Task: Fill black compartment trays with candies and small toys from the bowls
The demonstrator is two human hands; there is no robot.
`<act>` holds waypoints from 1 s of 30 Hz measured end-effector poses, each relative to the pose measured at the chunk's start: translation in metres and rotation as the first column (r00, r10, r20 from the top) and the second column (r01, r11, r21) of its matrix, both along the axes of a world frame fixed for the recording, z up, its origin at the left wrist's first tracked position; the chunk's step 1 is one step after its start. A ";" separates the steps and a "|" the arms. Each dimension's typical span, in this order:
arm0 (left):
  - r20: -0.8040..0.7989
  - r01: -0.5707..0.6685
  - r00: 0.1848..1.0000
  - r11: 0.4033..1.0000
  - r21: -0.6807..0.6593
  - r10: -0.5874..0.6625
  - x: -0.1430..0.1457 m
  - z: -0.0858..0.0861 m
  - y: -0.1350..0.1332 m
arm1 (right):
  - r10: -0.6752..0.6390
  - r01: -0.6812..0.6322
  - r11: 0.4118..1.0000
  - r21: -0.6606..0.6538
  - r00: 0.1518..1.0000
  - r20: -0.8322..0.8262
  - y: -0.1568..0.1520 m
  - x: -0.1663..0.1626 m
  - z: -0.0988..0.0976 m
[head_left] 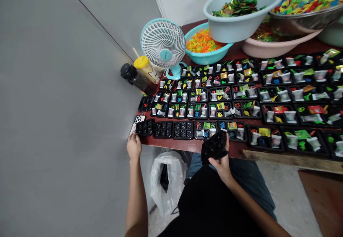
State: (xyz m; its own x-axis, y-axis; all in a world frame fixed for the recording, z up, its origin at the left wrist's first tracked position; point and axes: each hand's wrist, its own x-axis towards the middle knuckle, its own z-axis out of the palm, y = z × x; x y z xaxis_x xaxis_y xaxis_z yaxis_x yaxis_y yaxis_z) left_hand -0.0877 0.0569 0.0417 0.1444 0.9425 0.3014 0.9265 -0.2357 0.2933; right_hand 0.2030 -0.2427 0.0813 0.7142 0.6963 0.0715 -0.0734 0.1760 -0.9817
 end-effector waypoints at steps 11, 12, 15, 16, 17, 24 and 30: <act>0.069 0.102 0.993 0.994 -0.037 -0.100 0.005 -0.009 0.008 | 0.007 -0.007 1.000 -0.015 0.999 -0.035 0.000 -0.003 -0.006; 0.084 0.098 0.992 0.995 -0.017 -0.097 0.009 -0.006 0.006 | 0.014 -0.015 1.000 -0.011 0.999 -0.043 0.000 -0.003 -0.007; 0.197 0.133 0.969 0.987 0.088 -0.148 0.036 0.017 -0.019 | 0.066 -0.066 0.998 -0.001 0.995 -0.072 0.001 -0.005 -0.009; 0.253 0.200 0.942 0.974 0.110 -0.222 0.051 0.028 -0.036 | 0.079 -0.079 0.997 -0.003 0.993 -0.085 0.003 -0.007 -0.008; 0.317 0.331 0.883 0.938 0.101 -0.346 0.068 0.040 -0.056 | 0.085 -0.086 0.996 -0.005 0.991 -0.104 0.005 -0.009 -0.007; 0.453 0.958 0.278 0.282 -0.060 -0.847 0.156 0.089 -0.180 | 0.179 -0.156 0.982 0.105 0.945 -0.272 0.021 -0.015 0.022; 0.483 0.395 0.748 0.890 0.229 -0.456 0.095 0.087 -0.099 | 0.203 -0.217 0.976 0.032 0.948 0.246 0.003 0.021 0.026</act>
